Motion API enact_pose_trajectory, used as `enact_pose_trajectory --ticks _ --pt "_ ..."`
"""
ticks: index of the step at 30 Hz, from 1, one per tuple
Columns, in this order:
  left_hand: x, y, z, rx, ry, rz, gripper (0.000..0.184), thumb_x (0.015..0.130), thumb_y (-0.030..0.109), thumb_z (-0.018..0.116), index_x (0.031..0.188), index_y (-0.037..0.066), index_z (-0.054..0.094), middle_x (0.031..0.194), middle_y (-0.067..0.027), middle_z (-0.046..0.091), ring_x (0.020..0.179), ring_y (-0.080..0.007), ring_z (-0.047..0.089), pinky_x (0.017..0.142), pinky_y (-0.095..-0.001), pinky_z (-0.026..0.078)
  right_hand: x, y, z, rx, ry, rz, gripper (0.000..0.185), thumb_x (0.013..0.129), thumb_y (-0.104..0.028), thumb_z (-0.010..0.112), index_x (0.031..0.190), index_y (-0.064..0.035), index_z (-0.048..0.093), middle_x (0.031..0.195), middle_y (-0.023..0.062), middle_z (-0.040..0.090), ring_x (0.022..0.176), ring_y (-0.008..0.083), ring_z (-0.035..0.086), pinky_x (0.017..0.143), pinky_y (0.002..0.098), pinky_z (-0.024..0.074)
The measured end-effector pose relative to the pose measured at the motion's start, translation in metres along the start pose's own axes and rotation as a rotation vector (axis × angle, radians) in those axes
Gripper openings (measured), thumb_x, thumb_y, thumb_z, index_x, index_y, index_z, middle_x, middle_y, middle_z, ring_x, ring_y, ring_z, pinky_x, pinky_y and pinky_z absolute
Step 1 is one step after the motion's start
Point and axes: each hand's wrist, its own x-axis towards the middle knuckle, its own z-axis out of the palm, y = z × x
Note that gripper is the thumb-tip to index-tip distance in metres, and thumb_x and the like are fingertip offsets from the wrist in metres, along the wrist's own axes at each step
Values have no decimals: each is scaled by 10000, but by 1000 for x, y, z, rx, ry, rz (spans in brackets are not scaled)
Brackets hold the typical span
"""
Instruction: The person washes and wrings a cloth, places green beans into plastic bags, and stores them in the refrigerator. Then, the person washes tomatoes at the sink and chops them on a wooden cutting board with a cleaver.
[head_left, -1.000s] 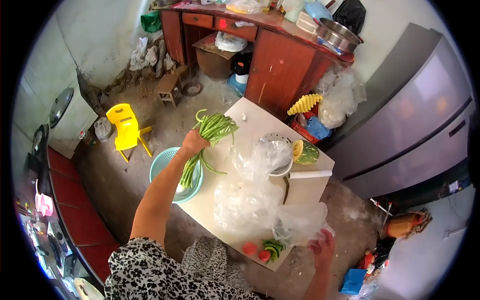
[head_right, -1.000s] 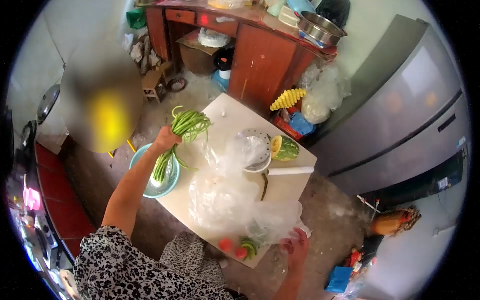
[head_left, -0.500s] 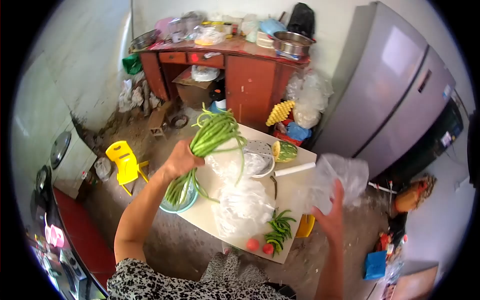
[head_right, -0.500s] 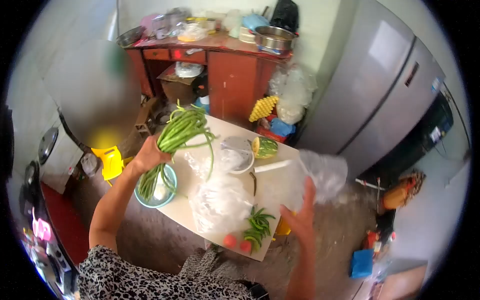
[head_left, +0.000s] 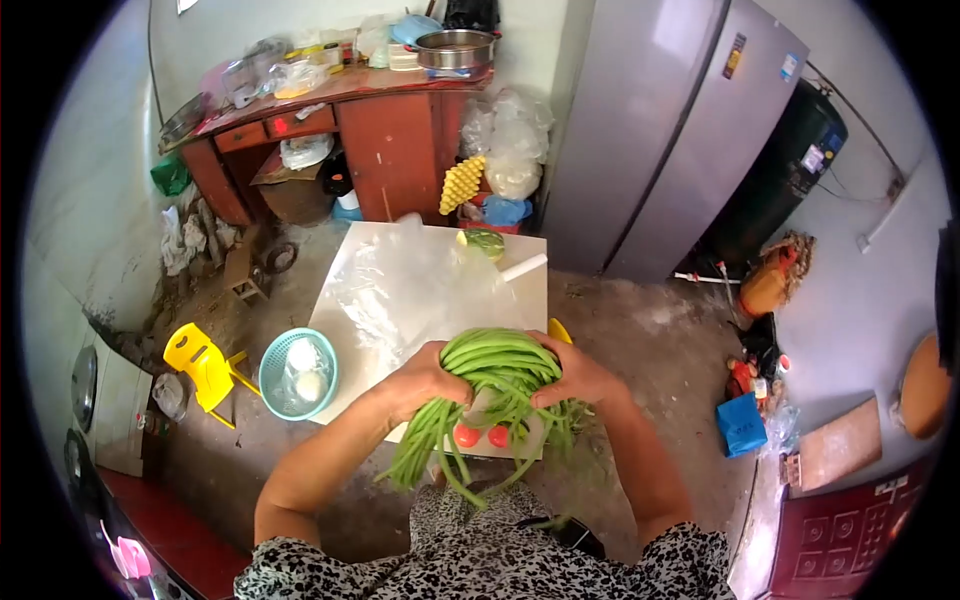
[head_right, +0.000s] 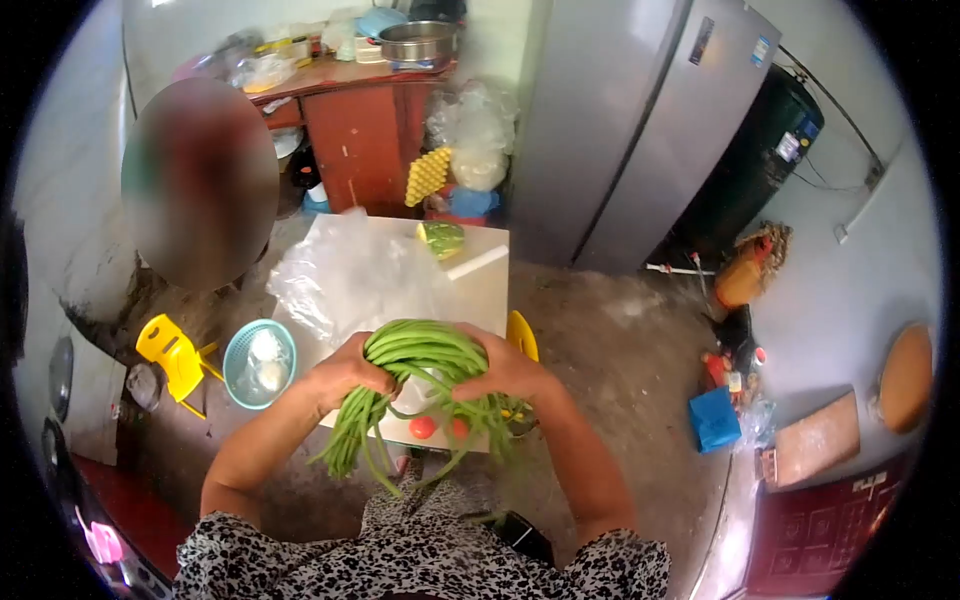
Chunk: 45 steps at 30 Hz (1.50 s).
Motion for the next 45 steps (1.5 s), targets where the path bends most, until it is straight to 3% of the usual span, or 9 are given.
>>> enact_pose_trajectory --ticks 7,15,19,26,29,31,34,42,45 --pt "52 -61 49 -457 -49 -4 440 700 33 665 1125 -47 581 860 -113 635 708 -208 634 641 -331 537 -46 30 -10 -67 597 -35 563 697 -4 729 1241 24 589 1041 36 657 920 135 607 847 299 490" --pt "57 -114 118 -452 -37 273 653 767 145 771 1332 -3 479 1053 -59 626 901 -159 610 817 -316 505 -78 10 3 346 841 -216 495 675 72 682 1165 37 625 988 81 684 836 174 657 763 306 534" --pt "37 -131 133 -294 43 127 550 822 101 738 1309 4 501 1067 -43 635 920 -138 613 837 -309 506 -82 9 20 313 986 -296 498 697 51 653 1192 34 607 1005 78 673 886 179 651 797 301 526" --pt "45 -156 149 -545 -133 231 514 836 43 738 1303 34 523 1181 -40 606 1062 -133 577 904 -299 488 -80 -5 47 262 1036 -485 666 725 46 594 1378 12 466 1159 94 600 1019 177 588 902 272 474" --pt "34 -156 160 -527 -66 273 476 833 68 738 1271 45 553 1157 -39 615 1075 -138 576 907 -315 486 -76 5 44 -3 1105 -528 785 724 53 582 1468 3 338 1348 129 456 1254 226 442 1031 385 398" --pt "30 -154 160 -595 -45 256 433 836 75 721 1243 50 577 1128 -41 627 1054 -142 590 902 -322 487 -74 13 42 -204 1117 -578 820 779 -81 612 1523 -31 269 1514 136 301 1417 260 261 1121 475 283" --pt "37 -174 150 -771 -95 133 325 842 130 690 1153 65 623 1046 -48 652 980 -174 628 863 -345 510 -67 16 42 253 947 -827 794 855 -266 568 1546 -48 242 1600 110 215 1452 286 225 1154 472 224" --pt "52 -155 135 -740 45 94 387 832 233 638 1148 10 606 987 -131 678 864 -266 672 766 -407 571 -41 -6 48 716 794 -880 639 934 -218 437 1520 -20 279 1604 64 234 1447 275 223 1185 481 215" --pt "48 -148 121 -819 -12 58 476 799 284 642 1188 13 592 1044 -166 676 927 -307 672 812 -442 573 -44 -8 39 676 774 -753 575 909 -76 525 1459 12 386 1439 88 453 1296 225 443 1098 397 367"
